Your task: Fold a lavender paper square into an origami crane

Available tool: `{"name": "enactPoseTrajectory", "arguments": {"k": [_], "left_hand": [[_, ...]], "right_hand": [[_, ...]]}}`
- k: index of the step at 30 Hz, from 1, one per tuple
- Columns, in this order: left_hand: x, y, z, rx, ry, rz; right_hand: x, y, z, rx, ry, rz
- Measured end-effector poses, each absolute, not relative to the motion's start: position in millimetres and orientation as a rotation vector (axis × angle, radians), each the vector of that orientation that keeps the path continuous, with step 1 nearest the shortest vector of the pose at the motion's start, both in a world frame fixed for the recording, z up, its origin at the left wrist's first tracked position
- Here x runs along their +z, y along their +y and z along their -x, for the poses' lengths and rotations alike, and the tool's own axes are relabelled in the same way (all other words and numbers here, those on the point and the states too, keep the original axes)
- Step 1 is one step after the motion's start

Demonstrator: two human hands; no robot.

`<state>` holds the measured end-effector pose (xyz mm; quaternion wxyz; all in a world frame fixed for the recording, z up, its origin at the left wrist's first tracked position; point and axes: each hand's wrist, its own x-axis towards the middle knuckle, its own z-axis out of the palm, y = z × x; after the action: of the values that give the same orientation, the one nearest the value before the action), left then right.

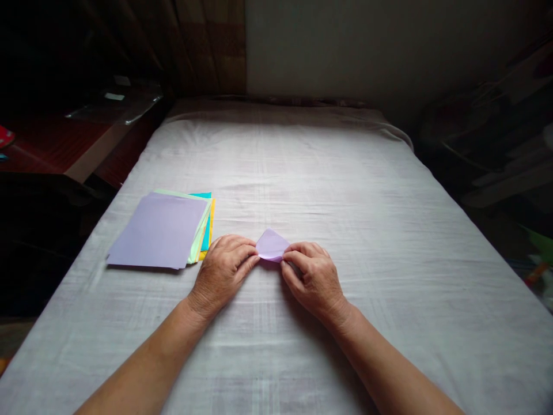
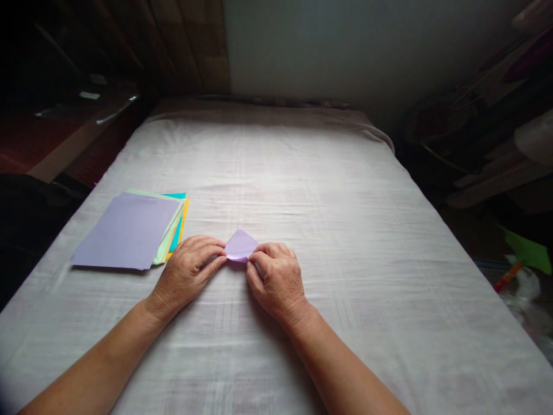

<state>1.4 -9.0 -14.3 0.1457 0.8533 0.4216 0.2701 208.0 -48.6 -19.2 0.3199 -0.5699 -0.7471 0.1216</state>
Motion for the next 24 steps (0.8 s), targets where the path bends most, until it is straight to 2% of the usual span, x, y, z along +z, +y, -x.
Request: {"name": "enactPoseTrajectory", "arguments": {"k": [24], "left_hand": [[-12.1,-6.2,-12.8,0.686,1.419,-2.365]], "right_hand": [[-22.3,-41.5,-200.5,0.265,-1.856,1.652]]}}
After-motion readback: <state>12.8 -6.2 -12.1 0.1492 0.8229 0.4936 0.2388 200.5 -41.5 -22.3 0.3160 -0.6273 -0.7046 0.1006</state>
